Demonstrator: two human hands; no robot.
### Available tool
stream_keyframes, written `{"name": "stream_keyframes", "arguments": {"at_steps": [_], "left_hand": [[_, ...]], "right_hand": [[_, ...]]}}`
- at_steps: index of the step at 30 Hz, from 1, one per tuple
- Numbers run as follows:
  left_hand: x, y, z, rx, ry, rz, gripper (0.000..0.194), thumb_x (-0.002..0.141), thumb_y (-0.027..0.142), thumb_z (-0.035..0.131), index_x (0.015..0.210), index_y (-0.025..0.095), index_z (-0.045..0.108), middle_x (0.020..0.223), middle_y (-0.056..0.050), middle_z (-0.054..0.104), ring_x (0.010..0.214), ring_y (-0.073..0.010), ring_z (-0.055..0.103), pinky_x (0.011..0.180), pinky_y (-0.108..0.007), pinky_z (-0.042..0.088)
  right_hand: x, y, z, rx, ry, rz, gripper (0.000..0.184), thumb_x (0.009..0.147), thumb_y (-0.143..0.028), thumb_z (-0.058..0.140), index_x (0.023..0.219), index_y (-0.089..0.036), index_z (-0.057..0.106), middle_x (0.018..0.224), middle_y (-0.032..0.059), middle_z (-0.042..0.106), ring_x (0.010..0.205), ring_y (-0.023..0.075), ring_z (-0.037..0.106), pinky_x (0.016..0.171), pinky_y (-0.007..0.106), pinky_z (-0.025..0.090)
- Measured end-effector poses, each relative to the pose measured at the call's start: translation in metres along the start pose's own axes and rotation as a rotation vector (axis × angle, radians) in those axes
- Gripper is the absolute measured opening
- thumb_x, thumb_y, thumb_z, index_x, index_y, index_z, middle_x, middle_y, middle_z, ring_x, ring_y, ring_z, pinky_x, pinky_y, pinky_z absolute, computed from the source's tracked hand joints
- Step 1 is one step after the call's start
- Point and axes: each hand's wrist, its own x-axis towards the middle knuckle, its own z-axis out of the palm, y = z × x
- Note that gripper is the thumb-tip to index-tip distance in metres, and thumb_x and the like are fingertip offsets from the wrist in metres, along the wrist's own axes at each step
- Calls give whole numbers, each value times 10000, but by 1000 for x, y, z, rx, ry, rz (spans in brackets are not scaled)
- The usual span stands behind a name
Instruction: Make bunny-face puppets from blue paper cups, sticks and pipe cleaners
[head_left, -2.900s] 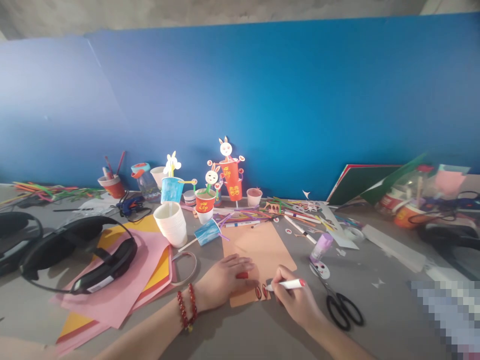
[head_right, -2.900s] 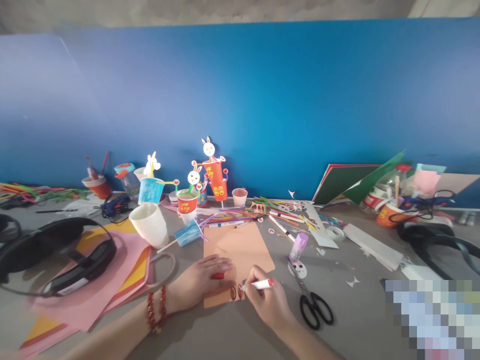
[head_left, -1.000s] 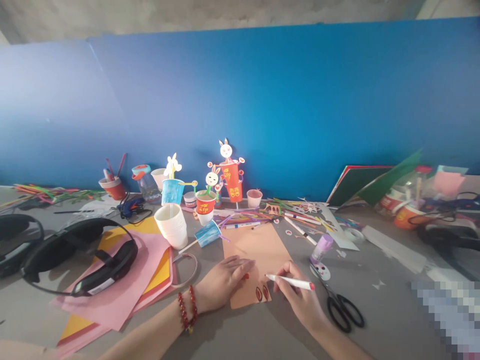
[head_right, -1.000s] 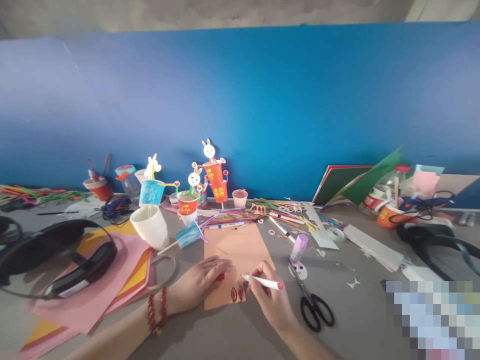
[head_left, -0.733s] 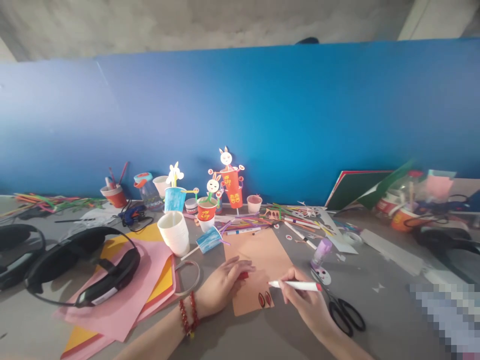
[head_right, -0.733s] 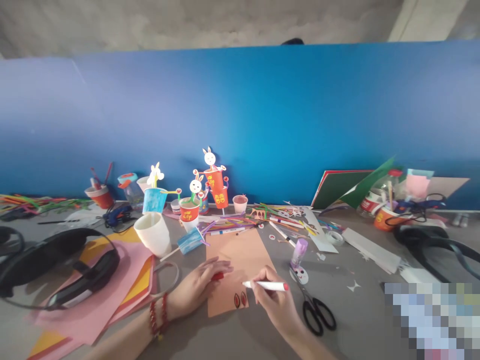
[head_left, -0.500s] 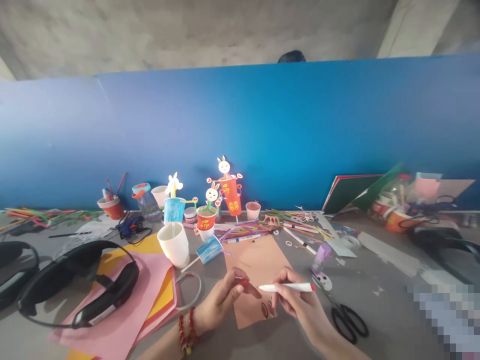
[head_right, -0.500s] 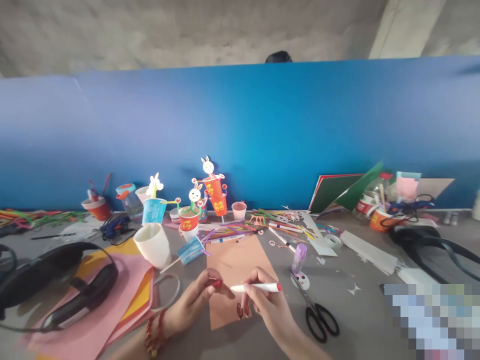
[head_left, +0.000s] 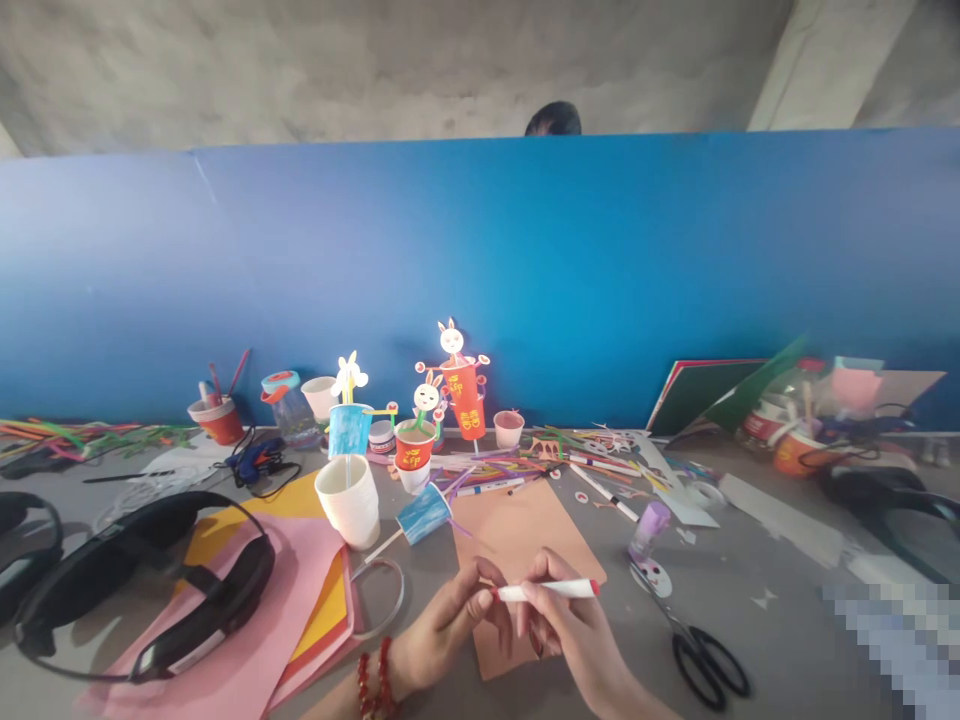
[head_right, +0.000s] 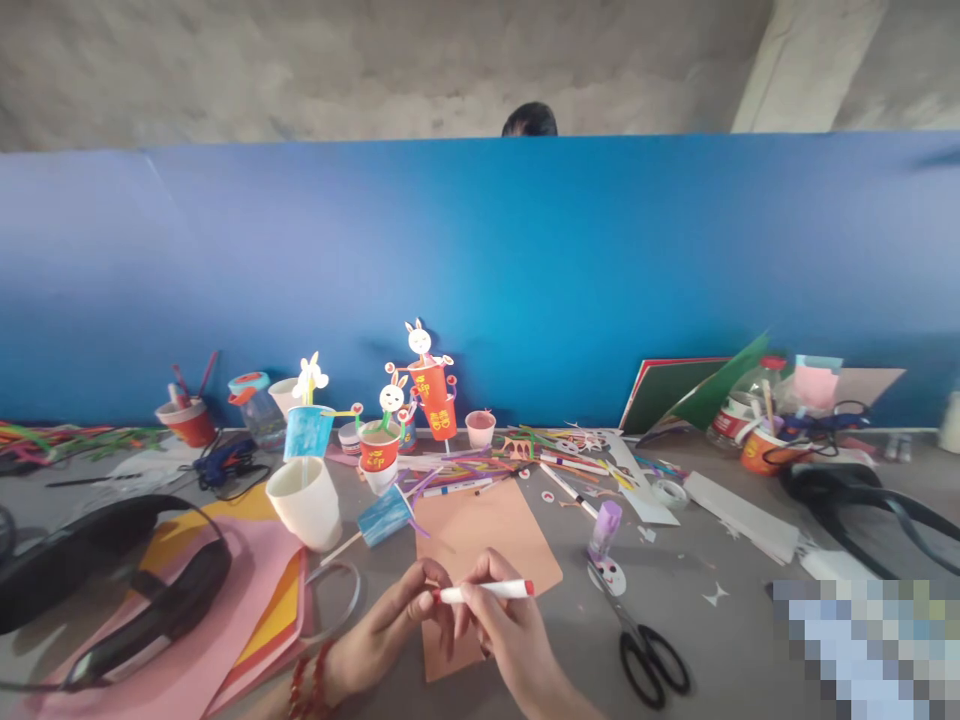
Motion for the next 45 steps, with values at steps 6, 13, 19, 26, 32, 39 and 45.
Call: {"name": "stream_keyframes", "arguments": {"at_steps": [6, 13, 19, 26, 32, 39, 45], "left_hand": [[1, -3, -2, 305, -10, -85, 546, 954, 666, 292, 756, 191, 473, 699, -10, 539, 655, -139, 513, 634, -240, 397], [1, 15, 10, 589, -94, -102, 489, 973, 630, 221, 766, 217, 380, 700, 24, 449, 609, -126, 401, 569, -246, 294], [4, 30, 26, 666, -132, -56, 453, 972, 611, 222, 756, 233, 347, 651, 43, 406, 531, -124, 339, 517, -254, 273], [22, 24, 34, 711, -92, -16, 354, 996, 500, 291, 808, 238, 436, 759, -26, 645, 603, -160, 533, 556, -244, 367], [19, 2, 0, 1053, 208, 3, 252, 976, 461, 442, 941, 229, 535, 863, -48, 698, 693, -206, 657, 619, -285, 449], [-4, 9, -55, 1339, 558, 27, 208, 960, 286, 469, 1123, 205, 569, 1121, -119, 672, 1066, -299, 629, 919, -446, 497], [-1, 16, -74, 1574, 604, -125, 376, 879, 210, 575, 1252, 174, 547, 1238, -153, 632, 1152, -333, 578, 973, -486, 448]], "right_hand": [[2, 1, -1, -30, 4, 21, 240, 876, -373, 554, 716, -206, 487, 454, -70, 524, 403, 69, 368, 436, 189, 256], [-6, 16, 1, 137, 88, 17, 190, 803, -324, 563, 672, -213, 482, 442, -90, 443, 409, 81, 367, 449, 197, 256], [-12, 25, 9, 425, 177, -105, 192, 736, -295, 573, 620, -219, 441, 511, -68, 422, 440, 81, 293, 439, 191, 183], [-2, -5, -1, 184, 124, -43, 281, 825, -396, 525, 626, -236, 407, 522, -58, 410, 442, 104, 358, 423, 194, 286], [25, -29, -50, -967, 63, -319, 219, 951, -253, 458, 967, -216, 673, 831, 55, 725, 726, 195, 660, 648, 251, 475], [68, -27, -93, -1634, 141, -174, 480, 765, 32, 482, 1110, -202, 720, 1041, 141, 743, 965, 281, 696, 741, 299, 519], [64, -14, -87, -1712, 105, -147, 672, 763, 67, 444, 1342, -231, 611, 1350, 131, 639, 1128, 288, 658, 821, 315, 548]]}}
